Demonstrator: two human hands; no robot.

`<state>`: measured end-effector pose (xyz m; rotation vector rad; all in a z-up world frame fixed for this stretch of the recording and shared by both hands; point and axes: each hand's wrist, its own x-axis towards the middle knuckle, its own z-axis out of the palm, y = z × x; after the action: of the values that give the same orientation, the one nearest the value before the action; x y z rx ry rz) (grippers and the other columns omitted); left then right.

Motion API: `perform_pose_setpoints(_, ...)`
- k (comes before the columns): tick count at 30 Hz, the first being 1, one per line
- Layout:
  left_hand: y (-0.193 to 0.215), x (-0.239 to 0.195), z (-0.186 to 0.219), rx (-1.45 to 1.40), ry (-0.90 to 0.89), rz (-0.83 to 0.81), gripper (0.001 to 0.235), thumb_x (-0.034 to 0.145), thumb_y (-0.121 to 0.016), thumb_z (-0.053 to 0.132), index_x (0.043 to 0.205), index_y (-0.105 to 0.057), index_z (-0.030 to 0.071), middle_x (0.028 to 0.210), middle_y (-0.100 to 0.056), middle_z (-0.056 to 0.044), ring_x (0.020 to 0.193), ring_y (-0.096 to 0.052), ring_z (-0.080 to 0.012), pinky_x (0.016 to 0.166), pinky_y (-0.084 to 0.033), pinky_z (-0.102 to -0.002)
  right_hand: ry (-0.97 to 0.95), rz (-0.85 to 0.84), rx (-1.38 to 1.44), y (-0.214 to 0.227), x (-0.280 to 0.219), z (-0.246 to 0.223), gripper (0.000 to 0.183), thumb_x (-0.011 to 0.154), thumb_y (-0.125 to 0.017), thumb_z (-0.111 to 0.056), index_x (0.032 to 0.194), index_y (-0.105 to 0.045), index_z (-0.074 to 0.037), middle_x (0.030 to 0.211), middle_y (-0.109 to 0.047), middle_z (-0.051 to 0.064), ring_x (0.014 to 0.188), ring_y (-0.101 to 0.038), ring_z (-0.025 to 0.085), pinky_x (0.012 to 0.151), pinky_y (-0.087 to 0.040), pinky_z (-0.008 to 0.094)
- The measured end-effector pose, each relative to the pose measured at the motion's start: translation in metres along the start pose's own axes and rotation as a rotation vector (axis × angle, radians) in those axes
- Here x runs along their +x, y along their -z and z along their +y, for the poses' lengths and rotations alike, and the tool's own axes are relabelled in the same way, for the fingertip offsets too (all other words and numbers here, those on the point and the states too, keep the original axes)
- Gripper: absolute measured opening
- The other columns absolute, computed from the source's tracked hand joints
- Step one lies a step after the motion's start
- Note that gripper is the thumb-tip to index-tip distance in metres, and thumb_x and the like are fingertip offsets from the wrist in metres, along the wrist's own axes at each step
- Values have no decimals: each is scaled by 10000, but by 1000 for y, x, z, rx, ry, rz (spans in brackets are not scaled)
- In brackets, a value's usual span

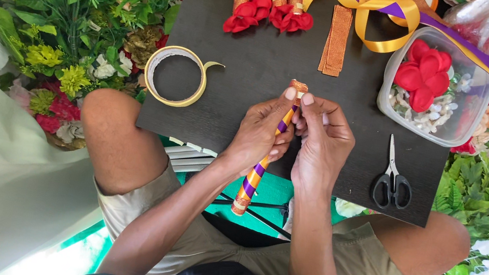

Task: The person cuts a small piece of tape using shears, applies it to the end of a decorative purple and gold tube, and then affixes a red artificial flower to the tip.

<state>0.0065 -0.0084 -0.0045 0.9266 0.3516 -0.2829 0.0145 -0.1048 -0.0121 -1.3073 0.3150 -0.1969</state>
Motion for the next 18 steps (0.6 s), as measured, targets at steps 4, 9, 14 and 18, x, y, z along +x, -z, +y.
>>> perform_pose_setpoints(4,-1,1,-1,-15,-10,-4,540,1140,-626,549,916,-636,58,527,-407,-30,318,-438,-113,257,-392,-264,-4,21,-8,-4,-1,1,139,991,-904,-130,993,-807,-30,718,-692,58,631,-639,59,610,-527,183)
perform_pose_setpoints(9,1,1,-2,-25,-14,-10,530,1144,-623,540,920,-631,59,524,-412,-29,318,-436,-106,251,-391,-265,-8,35,2,-5,0,4,160,985,-918,-125,974,-794,-24,700,-688,63,618,-653,52,587,-541,182)
perform_pose_setpoints(14,3,1,-5,-35,-15,-14,528,1145,-622,541,921,-634,63,523,-416,-31,317,-436,-110,249,-389,-267,-30,32,-5,-3,0,5,163,981,-923,-129,974,-795,-28,701,-691,68,615,-671,57,581,-569,186)
perform_pose_setpoints(18,5,2,-7,-43,-20,-30,527,1150,-619,537,911,-633,67,518,-414,-33,308,-431,-117,242,-378,-270,-60,23,-3,2,4,8,172,972,-931,-122,993,-800,-12,711,-696,81,613,-682,66,568,-596,196)
